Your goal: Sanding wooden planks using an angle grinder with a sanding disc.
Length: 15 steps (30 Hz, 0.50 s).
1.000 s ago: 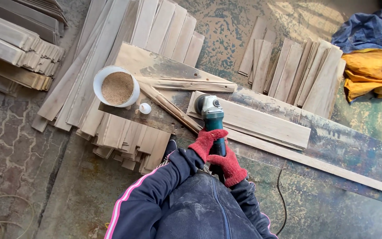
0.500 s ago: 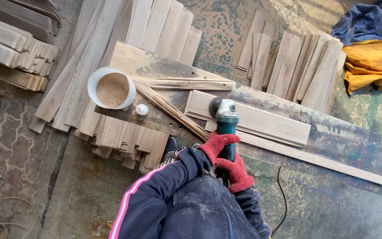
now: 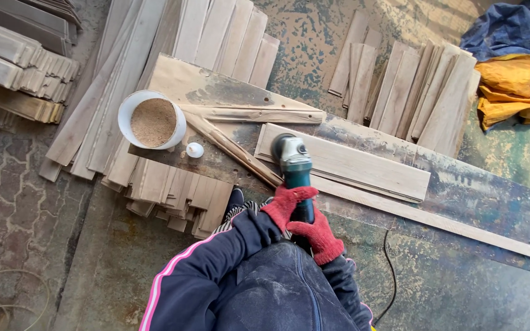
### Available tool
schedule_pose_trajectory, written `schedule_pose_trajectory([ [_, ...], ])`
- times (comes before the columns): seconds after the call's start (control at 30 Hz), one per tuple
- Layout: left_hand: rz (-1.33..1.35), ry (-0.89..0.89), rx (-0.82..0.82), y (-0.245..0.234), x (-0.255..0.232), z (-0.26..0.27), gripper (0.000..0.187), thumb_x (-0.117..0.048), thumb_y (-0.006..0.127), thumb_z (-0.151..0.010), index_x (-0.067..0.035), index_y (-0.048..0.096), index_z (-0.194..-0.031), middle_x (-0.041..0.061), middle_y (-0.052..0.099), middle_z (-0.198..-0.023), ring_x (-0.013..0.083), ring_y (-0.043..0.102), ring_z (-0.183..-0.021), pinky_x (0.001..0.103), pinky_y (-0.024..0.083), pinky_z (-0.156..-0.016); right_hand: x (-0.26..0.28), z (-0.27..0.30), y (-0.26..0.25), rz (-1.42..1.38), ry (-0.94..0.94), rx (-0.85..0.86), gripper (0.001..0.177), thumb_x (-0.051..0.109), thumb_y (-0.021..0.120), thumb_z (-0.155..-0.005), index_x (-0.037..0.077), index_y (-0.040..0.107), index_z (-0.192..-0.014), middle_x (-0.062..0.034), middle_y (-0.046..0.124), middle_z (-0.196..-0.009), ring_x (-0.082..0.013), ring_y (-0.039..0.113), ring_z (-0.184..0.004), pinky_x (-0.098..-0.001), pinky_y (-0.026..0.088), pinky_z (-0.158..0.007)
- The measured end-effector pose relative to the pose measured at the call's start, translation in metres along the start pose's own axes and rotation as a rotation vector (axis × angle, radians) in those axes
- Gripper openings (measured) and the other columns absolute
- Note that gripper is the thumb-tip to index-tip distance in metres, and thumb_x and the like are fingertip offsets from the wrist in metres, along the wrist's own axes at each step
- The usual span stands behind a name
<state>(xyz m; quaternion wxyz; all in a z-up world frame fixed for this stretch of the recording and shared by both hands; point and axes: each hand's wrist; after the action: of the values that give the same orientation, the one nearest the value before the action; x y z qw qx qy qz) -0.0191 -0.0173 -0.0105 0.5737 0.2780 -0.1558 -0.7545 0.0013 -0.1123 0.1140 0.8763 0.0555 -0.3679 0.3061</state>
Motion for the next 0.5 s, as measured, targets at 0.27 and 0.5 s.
schedule_pose_trajectory([
  [0.27,0.034,0.001,-0.002,0.009,0.004,-0.012,0.050,-0.001,0.090,-0.068,-0.003,0.064,-0.110,0.021,0.068,-0.071,0.0389,0.074,-0.061,0.051,0.066,-0.054,-0.009,0.003,-0.007,-0.032,0.020,-0.018,0.046,0.002,0.094,-0.051,-0.002,0.067,-0.087,-0.0249,0.064,-0.063,-0.0356,0.070,-0.051,-0.0446,0.060,-0.045],
  [0.5,-0.261,-0.040,0.127,0.071,0.030,-0.021,0.052,-0.007,0.094,-0.063,-0.005,0.066,-0.107,0.020,0.069,-0.071,0.0352,0.074,-0.063,0.053,0.064,-0.053,-0.036,0.011,-0.038,-0.236,-0.025,-0.264,0.043,0.005,0.091,-0.058,-0.001,0.065,-0.092,-0.0242,0.063,-0.068,-0.0361,0.068,-0.056,-0.0487,0.058,-0.046],
])
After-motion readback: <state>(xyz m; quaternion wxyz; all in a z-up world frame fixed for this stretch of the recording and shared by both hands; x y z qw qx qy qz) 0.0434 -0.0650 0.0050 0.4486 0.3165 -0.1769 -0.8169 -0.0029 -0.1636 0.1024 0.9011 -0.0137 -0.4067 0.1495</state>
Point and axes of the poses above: each hand's wrist, its own z-axis away from the middle knuckle, its own y-axis out of the palm, x = y × z
